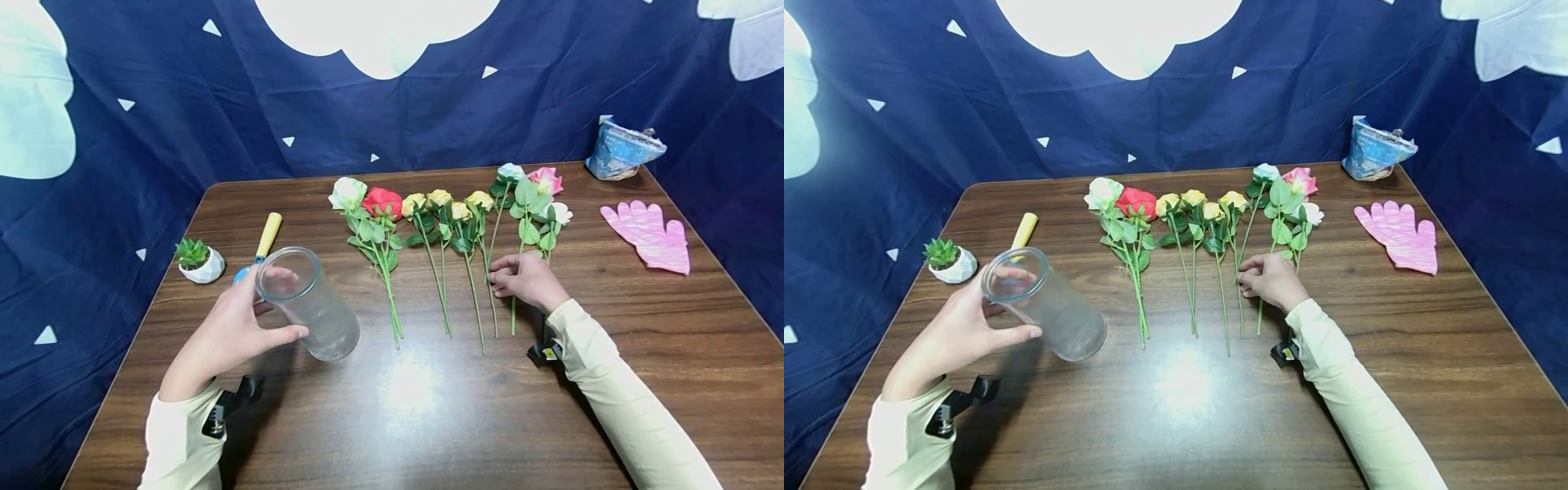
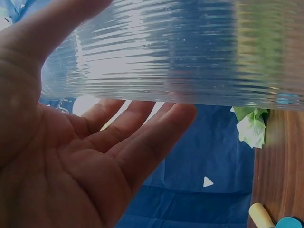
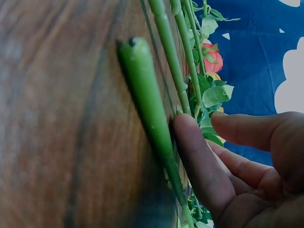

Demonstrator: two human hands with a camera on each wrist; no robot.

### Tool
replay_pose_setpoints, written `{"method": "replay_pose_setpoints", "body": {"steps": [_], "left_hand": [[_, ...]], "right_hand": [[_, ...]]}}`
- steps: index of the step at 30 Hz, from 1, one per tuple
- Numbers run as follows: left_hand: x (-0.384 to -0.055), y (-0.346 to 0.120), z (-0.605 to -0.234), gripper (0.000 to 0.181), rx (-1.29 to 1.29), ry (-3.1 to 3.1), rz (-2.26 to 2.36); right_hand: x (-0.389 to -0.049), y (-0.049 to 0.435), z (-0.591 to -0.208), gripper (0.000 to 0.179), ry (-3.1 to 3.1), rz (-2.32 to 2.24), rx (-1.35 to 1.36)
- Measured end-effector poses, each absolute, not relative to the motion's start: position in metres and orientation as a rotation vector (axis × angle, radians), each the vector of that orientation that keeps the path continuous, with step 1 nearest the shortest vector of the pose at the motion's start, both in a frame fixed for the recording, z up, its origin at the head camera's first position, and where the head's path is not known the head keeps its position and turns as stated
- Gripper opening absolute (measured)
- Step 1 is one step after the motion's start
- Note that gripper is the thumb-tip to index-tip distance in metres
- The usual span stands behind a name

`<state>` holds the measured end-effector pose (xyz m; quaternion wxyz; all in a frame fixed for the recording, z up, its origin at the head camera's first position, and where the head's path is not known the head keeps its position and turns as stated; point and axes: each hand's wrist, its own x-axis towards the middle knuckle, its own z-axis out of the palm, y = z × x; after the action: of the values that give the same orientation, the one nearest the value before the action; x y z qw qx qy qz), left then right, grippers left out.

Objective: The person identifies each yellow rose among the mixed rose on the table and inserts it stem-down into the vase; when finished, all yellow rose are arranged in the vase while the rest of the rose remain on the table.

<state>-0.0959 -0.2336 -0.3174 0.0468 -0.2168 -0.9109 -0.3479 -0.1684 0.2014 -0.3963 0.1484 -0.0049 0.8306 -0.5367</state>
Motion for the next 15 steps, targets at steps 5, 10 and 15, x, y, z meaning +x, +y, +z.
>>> {"method": "replay_pose_setpoints", "body": {"steps": [5, 10, 15], "left_hand": [[-0.096, -0.233, -0.318, 0.065, -0.655, -2.784, -1.068], [-0.097, -0.233, -0.318, 0.066, -0.661, -2.792, -1.087], [-0.097, -0.234, -0.317, 0.067, -0.661, -2.796, -1.095]], "right_hand": [[-0.17, 0.205, -0.398, 0.032, 2.367, -1.55, -0.006], [-0.172, 0.207, -0.395, 0.033, 2.332, -1.543, 0.002], [-0.18, 0.207, -0.388, 0.032, 2.339, -1.458, 0.003]]}}
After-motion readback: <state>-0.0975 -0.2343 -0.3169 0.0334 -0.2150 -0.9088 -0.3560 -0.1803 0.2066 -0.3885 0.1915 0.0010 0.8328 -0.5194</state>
